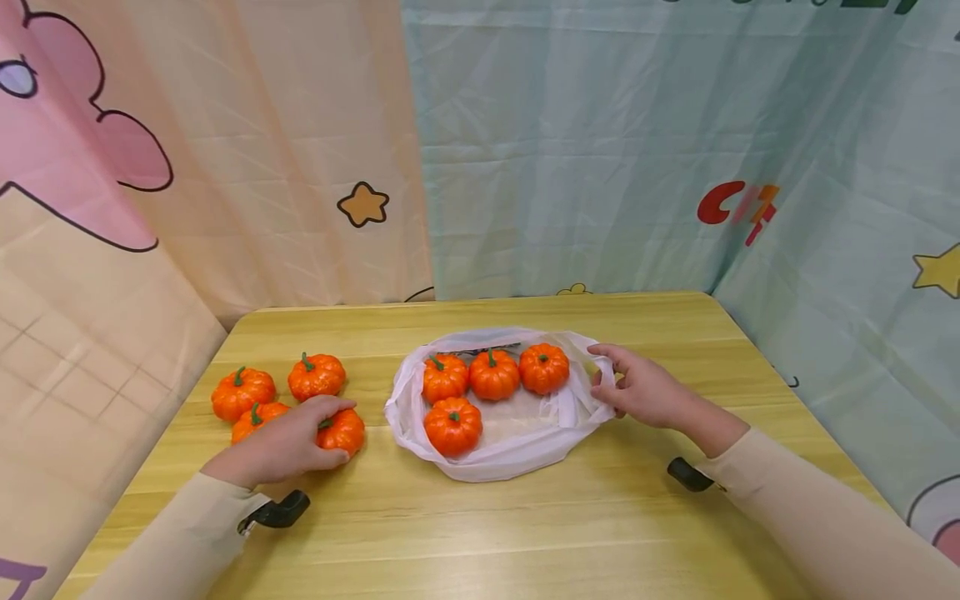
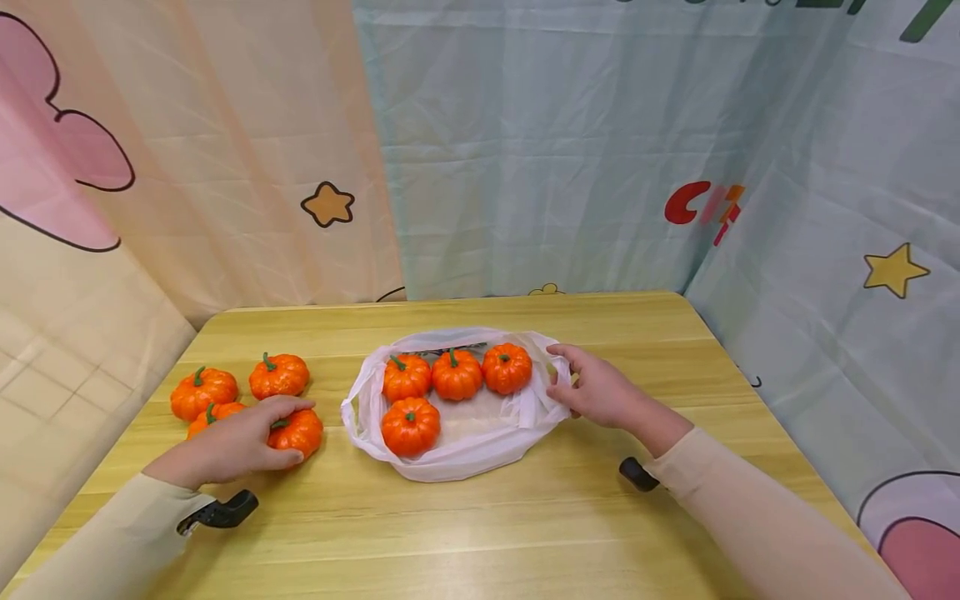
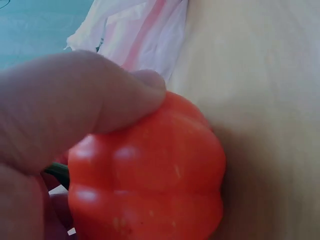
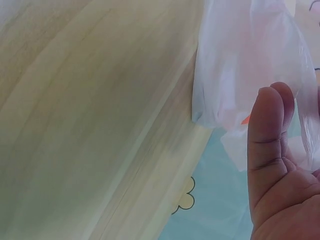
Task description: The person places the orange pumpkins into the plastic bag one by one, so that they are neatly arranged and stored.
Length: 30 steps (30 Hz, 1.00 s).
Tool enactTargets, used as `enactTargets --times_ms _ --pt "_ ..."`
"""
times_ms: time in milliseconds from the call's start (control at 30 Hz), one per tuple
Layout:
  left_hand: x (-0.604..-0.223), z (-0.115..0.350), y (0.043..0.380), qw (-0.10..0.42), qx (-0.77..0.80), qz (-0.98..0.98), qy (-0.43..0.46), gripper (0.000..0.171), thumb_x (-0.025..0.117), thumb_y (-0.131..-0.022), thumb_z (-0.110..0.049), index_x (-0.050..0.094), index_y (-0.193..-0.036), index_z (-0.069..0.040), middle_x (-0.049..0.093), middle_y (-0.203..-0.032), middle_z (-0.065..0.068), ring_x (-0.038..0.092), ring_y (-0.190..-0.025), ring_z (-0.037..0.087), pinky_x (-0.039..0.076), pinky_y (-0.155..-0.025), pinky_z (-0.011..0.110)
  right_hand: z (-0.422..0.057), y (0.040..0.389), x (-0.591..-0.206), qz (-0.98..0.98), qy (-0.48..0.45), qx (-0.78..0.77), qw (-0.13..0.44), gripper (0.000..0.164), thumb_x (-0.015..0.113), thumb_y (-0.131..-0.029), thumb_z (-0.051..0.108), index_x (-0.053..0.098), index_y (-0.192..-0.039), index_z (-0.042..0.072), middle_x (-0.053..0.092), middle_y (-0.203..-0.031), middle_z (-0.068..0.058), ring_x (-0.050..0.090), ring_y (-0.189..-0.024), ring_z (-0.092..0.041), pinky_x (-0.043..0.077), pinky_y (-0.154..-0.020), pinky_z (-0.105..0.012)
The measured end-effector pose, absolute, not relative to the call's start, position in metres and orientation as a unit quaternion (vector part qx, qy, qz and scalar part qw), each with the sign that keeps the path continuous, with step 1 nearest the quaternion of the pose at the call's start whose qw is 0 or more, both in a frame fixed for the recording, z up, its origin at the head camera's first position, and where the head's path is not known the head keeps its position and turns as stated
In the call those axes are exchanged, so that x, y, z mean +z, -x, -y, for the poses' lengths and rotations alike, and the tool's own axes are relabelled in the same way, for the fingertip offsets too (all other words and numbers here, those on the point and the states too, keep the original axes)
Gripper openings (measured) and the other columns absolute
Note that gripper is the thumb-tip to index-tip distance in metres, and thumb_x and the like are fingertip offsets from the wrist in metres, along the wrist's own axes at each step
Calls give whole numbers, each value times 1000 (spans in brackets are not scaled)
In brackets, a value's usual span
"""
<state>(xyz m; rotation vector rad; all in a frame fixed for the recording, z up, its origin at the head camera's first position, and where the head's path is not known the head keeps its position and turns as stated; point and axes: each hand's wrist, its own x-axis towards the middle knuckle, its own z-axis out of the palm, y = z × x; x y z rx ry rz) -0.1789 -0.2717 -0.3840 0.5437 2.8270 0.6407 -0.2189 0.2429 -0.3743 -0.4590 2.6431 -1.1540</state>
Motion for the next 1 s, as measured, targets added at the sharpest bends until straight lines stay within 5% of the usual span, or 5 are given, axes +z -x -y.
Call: enactTargets --times_ms 300,567,800,1000 --pt "-357 271 183 60 211 -959 -178 73 79 -90 -38 52 -153 -13 52 -152 19 62 -122 34 56 -100 57 -242 217 -376 -895 160 -400 112 75 75 -95 10 35 -157 -4 62 -109 -14 56 -65 -17 59 -61 -29" --pt "-339 241 191 51 275 -939 -198 74 79 -92 -34 49 -158 -22 50 -149 10 61 -116 24 57 -95 41 -242 216 -375 -893 156 -406 116 77 77 -95 11 35 -157 -3 60 -109 -12 53 -64 -17 59 -62 -30" --pt "-333 196 204 41 300 -922 -240 87 82 -91 -37 39 -163 -17 47 -159 14 58 -135 33 52 -112 54 -242 216 -374 -895 156 -401 115 77 77 -94 12 35 -158 -3 61 -113 -14 56 -67 -19 59 -63 -28" --pt "-331 151 210 52 326 -904 -273 81 84 -89 -33 45 -156 -8 52 -156 10 58 -135 31 50 -115 52 -242 215 -373 -896 151 -400 118 79 78 -94 12 35 -158 -3 62 -117 -16 58 -73 -21 61 -64 -30"
